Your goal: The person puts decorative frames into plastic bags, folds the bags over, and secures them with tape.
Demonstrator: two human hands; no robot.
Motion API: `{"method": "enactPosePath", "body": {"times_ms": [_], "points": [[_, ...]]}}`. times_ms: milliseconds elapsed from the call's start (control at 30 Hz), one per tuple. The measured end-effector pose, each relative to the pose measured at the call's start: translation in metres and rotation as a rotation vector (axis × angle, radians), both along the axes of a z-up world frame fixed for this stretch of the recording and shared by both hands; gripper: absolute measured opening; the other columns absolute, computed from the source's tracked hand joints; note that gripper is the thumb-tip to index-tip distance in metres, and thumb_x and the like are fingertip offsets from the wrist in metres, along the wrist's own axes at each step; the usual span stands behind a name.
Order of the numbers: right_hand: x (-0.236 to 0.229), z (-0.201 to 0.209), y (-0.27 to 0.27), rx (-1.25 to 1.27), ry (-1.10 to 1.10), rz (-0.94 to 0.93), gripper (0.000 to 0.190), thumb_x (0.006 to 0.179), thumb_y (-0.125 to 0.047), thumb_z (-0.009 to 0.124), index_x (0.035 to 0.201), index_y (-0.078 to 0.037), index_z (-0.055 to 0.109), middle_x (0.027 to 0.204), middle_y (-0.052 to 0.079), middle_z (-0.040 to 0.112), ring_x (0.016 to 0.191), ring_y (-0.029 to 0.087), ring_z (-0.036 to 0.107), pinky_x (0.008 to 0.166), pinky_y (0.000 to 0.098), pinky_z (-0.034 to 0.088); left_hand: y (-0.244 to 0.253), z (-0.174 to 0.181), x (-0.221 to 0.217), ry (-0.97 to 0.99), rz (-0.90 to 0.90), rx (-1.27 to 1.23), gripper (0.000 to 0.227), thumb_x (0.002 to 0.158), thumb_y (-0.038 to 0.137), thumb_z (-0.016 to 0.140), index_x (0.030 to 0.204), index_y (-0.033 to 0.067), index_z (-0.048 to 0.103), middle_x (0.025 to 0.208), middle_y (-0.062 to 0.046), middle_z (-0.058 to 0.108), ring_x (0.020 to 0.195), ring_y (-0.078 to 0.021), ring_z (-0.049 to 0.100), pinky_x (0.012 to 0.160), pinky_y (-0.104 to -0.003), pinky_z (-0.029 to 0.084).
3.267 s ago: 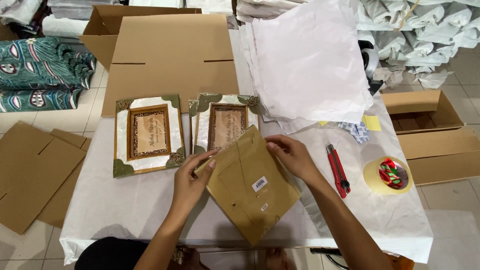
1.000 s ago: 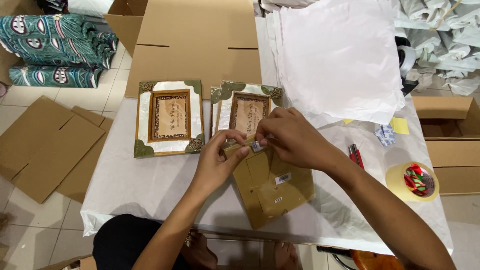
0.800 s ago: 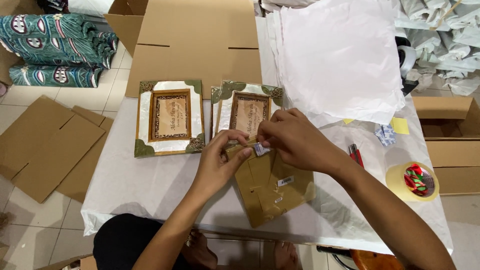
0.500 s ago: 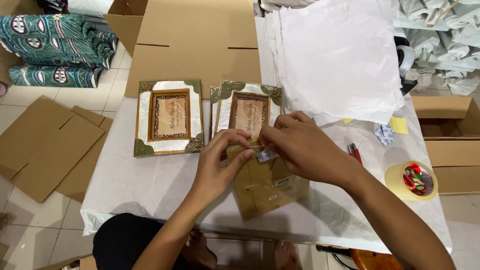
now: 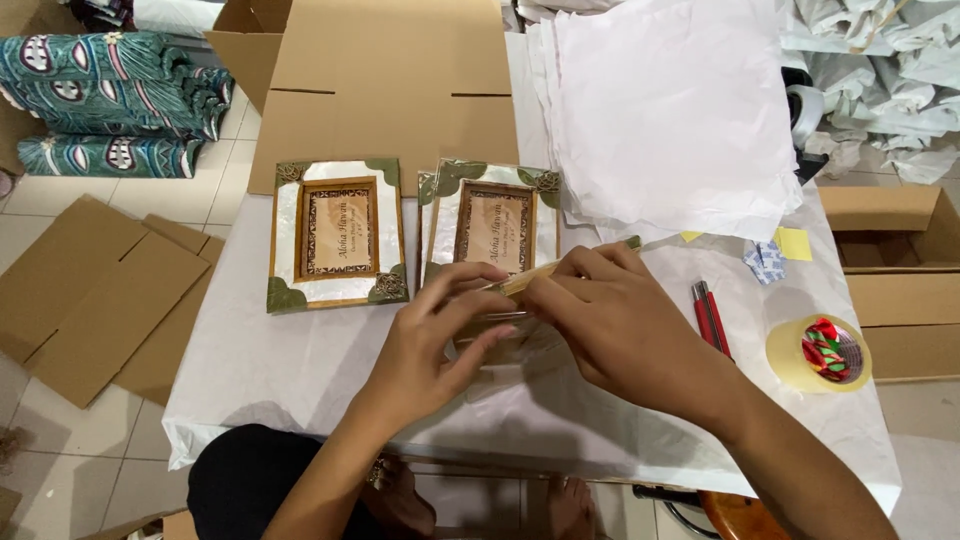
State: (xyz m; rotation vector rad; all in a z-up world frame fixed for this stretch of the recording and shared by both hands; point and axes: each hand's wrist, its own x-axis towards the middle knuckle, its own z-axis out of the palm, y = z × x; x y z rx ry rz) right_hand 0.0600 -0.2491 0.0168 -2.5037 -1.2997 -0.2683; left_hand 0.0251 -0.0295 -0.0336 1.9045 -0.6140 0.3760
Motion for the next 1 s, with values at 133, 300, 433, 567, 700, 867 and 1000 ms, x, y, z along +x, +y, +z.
{"method": "enactPosePath", "body": {"times_ms": [133, 300, 433, 567, 700, 867, 1000], "points": [[-0.006, -0.005, 0.002, 0.042, -0.025, -0.006, 0.012, 0.098, -0.009, 0.056, 0.104, -0.017, 0.064, 0.074, 0.001, 0.068, 0.088, 0.026, 0.064, 0.084, 0.0409, 0.044, -0.002, -0.007, -0.002, -0.109, 0.011, 0.151, 0.016, 0.094, 0.013, 0.069, 0.109, 0.009, 0.069, 0.125, -0.016, 0.062, 0.113, -0.0456, 0.068, 0.093, -0.057, 0.057], [-0.006, -0.025, -0.005, 0.149, -0.041, -0.031, 0.01, 0.097, -0.01, 0.06, 0.102, -0.016, 0.065, 0.084, 0.003, 0.07, 0.096, 0.027, 0.066, 0.087, 0.0413, 0.044, -0.008, -0.02, 0.003, -0.279, 0.086, 0.196, 0.009, 0.098, 0.012, 0.064, 0.102, 0.0077, 0.071, 0.123, -0.013, 0.064, 0.12, -0.0429, 0.065, 0.097, -0.054, 0.055], [-0.008, -0.031, -0.007, 0.382, 0.013, -0.025, 0.012, 0.096, -0.012, 0.063, 0.106, -0.015, 0.067, 0.099, 0.003, 0.072, 0.105, 0.028, 0.066, 0.093, 0.0415, 0.043, -0.004, -0.03, 0.006, -0.367, 0.123, 0.283, 0.014, 0.099, 0.011, 0.06, 0.101, 0.0115, 0.074, 0.119, -0.005, 0.071, 0.126, -0.0357, 0.061, 0.106, -0.054, 0.045], [0.005, -0.053, -0.052, 0.718, -0.016, -0.303, 0.011, 0.097, 0.005, 0.057, 0.101, 0.0, 0.066, 0.102, 0.015, 0.073, 0.101, 0.037, 0.07, 0.096, 0.0449, 0.051, -0.004, -0.026, 0.006, -0.333, 0.161, 0.285, 0.012, 0.096, 0.013, 0.066, 0.099, 0.0141, 0.077, 0.116, -0.002, 0.074, 0.124, -0.0322, 0.063, 0.11, -0.057, 0.042], [0.056, -0.112, -0.122, 0.136, 0.4, -1.021, 0.029, 0.101, -0.031, 0.057, 0.112, -0.012, 0.076, 0.107, 0.013, 0.078, 0.104, 0.045, 0.071, 0.084, 0.0582, 0.051, -0.003, -0.03, 0.005, -0.309, 0.167, 0.274, 0.01, 0.096, 0.015, 0.067, 0.099, 0.0142, 0.077, 0.115, 0.001, 0.075, 0.123, -0.0287, 0.064, 0.111, -0.054, 0.041], [0.094, -0.19, -0.137, -0.097, 0.242, -0.974, 0.043, 0.097, -0.016, 0.063, 0.136, 0.002, 0.063, 0.144, 0.036, 0.051, 0.138, 0.055, 0.046, 0.104, 0.0654, 0.042, -0.003, -0.033, 0.003, -0.296, 0.207, 0.31, 0.009, 0.095, 0.016, 0.069, 0.1, 0.0175, 0.076, 0.111, 0.008, 0.075, 0.121, -0.0203, 0.061, 0.121, -0.05, 0.024], [0.128, -0.261, -0.173, -0.134, 0.108, -0.96, 0.04, 0.099, -0.029, 0.061, 0.124, 0.001, 0.066, 0.131, 0.029, 0.06, 0.129, 0.047, 0.056, 0.108, 0.0577, 0.042, -0.004, -0.031, 0.006, -0.267, 0.21, 0.267, 0.008, 0.094, 0.015, 0.07, 0.099, 0.0156, 0.075, 0.11, 0.005, 0.076, 0.121, -0.0233, 0.061, 0.121, -0.053, 0.023]]}}
